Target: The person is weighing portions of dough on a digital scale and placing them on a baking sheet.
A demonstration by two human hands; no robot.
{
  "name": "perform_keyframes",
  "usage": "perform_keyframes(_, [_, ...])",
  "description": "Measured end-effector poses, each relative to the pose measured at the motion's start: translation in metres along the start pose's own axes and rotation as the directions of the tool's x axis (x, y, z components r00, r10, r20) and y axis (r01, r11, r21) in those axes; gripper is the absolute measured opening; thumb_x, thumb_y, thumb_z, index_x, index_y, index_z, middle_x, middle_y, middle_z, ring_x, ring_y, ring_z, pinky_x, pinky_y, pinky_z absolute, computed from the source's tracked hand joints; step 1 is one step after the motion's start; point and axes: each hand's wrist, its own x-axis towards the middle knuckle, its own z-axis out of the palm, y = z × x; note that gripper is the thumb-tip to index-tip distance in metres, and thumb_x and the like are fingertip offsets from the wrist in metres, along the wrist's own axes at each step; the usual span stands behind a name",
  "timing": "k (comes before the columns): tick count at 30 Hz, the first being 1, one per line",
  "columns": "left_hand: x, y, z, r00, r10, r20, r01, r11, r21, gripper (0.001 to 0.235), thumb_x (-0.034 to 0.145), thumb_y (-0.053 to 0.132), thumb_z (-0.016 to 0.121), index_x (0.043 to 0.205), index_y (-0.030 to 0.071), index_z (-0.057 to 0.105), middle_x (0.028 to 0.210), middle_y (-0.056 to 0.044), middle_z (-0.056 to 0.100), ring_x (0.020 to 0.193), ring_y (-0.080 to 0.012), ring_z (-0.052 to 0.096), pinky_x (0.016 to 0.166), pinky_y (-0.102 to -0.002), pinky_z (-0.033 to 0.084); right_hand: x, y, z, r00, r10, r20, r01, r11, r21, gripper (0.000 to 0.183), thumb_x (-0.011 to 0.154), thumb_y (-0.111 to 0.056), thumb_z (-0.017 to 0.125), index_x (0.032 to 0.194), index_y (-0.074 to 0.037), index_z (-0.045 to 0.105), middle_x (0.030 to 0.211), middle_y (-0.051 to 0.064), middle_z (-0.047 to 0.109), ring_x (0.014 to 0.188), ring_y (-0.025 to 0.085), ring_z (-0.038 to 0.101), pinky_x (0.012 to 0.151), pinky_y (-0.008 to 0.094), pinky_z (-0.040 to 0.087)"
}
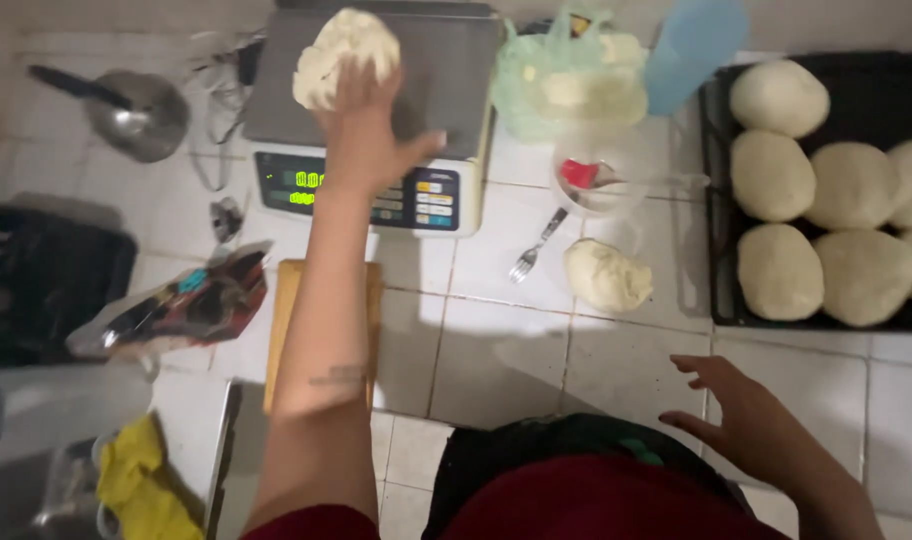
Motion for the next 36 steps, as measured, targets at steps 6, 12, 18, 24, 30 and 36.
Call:
perform_keyframes(6, [-0.103, 0.063, 0.044, 0.917, -0.226, 0.328, 0.216, 0.974, 0.066, 0.039, 0.088, 0.020, 0.083, 0.123, 0.010, 0.070, 0.129, -0.013, 0.068, 0.128, -0.0360, 0.059, 0.108, -0.056, 0.041, 0.044, 0.004, 0.007, 0.982, -0.057, -0.180, 0.063, 0.998, 0.027, 0.053, 0.081, -0.039, 0.083, 0.123, -0.012, 0.067, 0.120, 0.009, 0.072, 0.112, 0.028, 0.069, 0.092, 0.041, 0.056])
perform_keyframes(12, [-0.205, 0.137, 0.074, 0.710, 0.051, 0.702, 0.187, 0.948, -0.258, 0.031, 0.091, 0.026, 0.078, 0.117, 0.011, 0.073, 0.111, -0.012, 0.076, 0.099, -0.0318, 0.068, 0.090, -0.044, 0.054, 0.131, 0.003, 0.059, 0.737, -0.392, -0.551, 0.358, 0.917, -0.173, 0.071, 0.072, -0.030, 0.089, 0.130, -0.001, 0.060, 0.125, 0.026, 0.063, 0.113, 0.045, 0.060, 0.089, 0.049, 0.051])
perform_keyframes(18, [-0.192, 0.114, 0.037, 0.758, -0.207, 0.618, 0.434, 0.868, -0.242, 0.030, 0.093, 0.022, 0.074, 0.121, 0.011, 0.073, 0.118, -0.012, 0.075, 0.101, -0.0284, 0.073, 0.099, -0.042, 0.055, 0.146, 0.006, 0.071, 0.907, -0.039, -0.420, 0.141, 0.967, 0.214, 0.056, 0.073, -0.020, 0.084, 0.120, -0.004, 0.059, 0.106, 0.018, 0.068, 0.093, 0.035, 0.070, 0.080, 0.045, 0.057])
perform_keyframes(24, [-0.159, 0.154, 0.006, 0.900, -0.081, 0.428, 0.175, 0.967, -0.184, 0.086, 0.062, 0.032, 0.091, 0.133, -0.004, 0.060, 0.140, -0.023, 0.061, 0.126, -0.0343, 0.059, 0.106, -0.046, 0.045, 0.069, -0.052, 0.016, 0.768, -0.514, -0.383, 0.528, 0.846, -0.078, 0.034, 0.071, -0.008, 0.082, 0.101, -0.007, 0.067, 0.100, 0.016, 0.070, 0.087, 0.033, 0.067, 0.074, 0.041, 0.053])
perform_keyframes(30, [-0.216, 0.215, 0.064, 0.808, -0.128, 0.575, 0.447, 0.768, -0.458, 0.081, 0.065, 0.037, 0.090, 0.132, 0.003, 0.061, 0.117, -0.017, 0.075, 0.109, -0.0264, 0.073, 0.097, -0.037, 0.058, 0.015, -0.062, -0.027, 0.680, -0.622, -0.389, 0.706, 0.698, 0.120, 0.042, 0.074, -0.018, 0.083, 0.106, -0.007, 0.059, 0.148, 0.013, 0.066, 0.095, 0.020, 0.071, 0.074, 0.033, 0.056])
perform_keyframes(36, [-0.218, 0.247, 0.045, 0.814, -0.328, 0.479, 0.575, 0.572, -0.585, 0.063, 0.072, 0.027, 0.088, 0.126, 0.005, 0.063, 0.111, -0.014, 0.076, 0.103, -0.0264, 0.077, 0.091, -0.037, 0.061, 0.029, -0.037, 0.008, 0.637, -0.692, -0.340, 0.720, 0.377, 0.582, 0.098, 0.060, -0.026, 0.087, 0.147, -0.004, 0.046, 0.157, 0.014, 0.044, 0.144, 0.025, 0.041, 0.115, 0.036, 0.034])
